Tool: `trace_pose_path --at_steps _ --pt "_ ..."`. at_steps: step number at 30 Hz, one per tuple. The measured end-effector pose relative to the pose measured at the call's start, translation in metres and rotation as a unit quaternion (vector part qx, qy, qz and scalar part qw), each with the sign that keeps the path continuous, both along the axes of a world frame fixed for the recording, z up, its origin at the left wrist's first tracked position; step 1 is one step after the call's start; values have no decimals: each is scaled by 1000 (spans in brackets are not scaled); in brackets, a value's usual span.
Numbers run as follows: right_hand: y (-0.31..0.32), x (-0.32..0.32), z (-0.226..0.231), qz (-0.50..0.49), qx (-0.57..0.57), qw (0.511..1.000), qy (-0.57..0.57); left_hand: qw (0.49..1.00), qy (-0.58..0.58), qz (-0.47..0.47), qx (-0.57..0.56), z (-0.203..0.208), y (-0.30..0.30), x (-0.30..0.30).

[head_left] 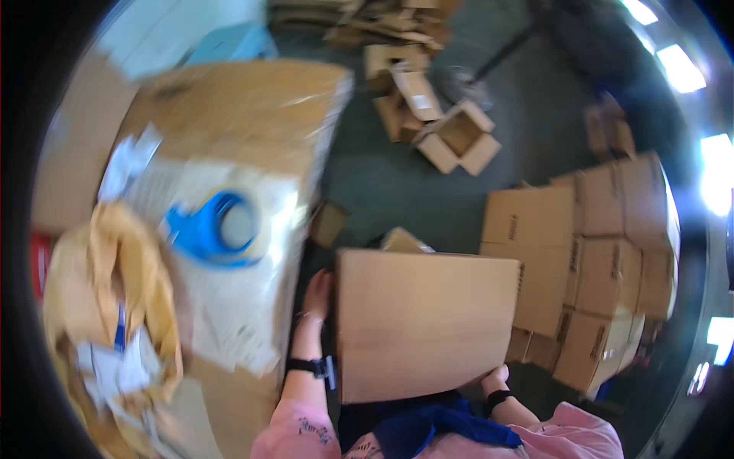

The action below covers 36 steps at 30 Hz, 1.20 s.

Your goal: Pack metal pistons into individual boxes and then into a larger shipping carton.

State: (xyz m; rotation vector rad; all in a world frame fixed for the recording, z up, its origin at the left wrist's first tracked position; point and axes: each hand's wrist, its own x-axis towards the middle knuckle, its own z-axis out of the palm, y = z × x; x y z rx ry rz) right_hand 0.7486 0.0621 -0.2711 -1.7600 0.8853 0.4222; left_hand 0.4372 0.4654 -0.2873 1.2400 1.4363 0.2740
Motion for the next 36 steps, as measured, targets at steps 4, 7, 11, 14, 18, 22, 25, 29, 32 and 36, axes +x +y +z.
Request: trace_pose_path --at_steps 4,7,11,14,18,22,25,29,32,36 --pt "20 -17 1 -112 67 991 1 949 -198 119 -217 -54 27 -9" --pt "1 -10 -5 -177 31 984 -7 897 -319 27 -305 -82 53 70" --pt "47 -39 14 -155 -63 986 -7 885 -341 -105 -299 -68 98 178" --pt "54 -43 30 -135 -51 989 -24 864 -359 -182 -301 -51 102 246" --pt "39 -43 3 -168 67 983 -32 837 -380 -248 -305 -38 94 309" --pt "31 -54 9 -165 262 951 -20 828 -391 -267 -301 -29 87 338" --pt "21 -44 -4 -178 391 903 5 828 -404 -275 -275 -6 92 363" --pt "4 -20 -14 -162 372 910 86 837 -409 -277 -236 24 92 391" --pt "-8 1 12 -158 407 896 80 844 -401 -282 -217 47 79 410" --pt "-24 78 88 -155 455 877 17 842 -400 -295 -212 82 34 449"
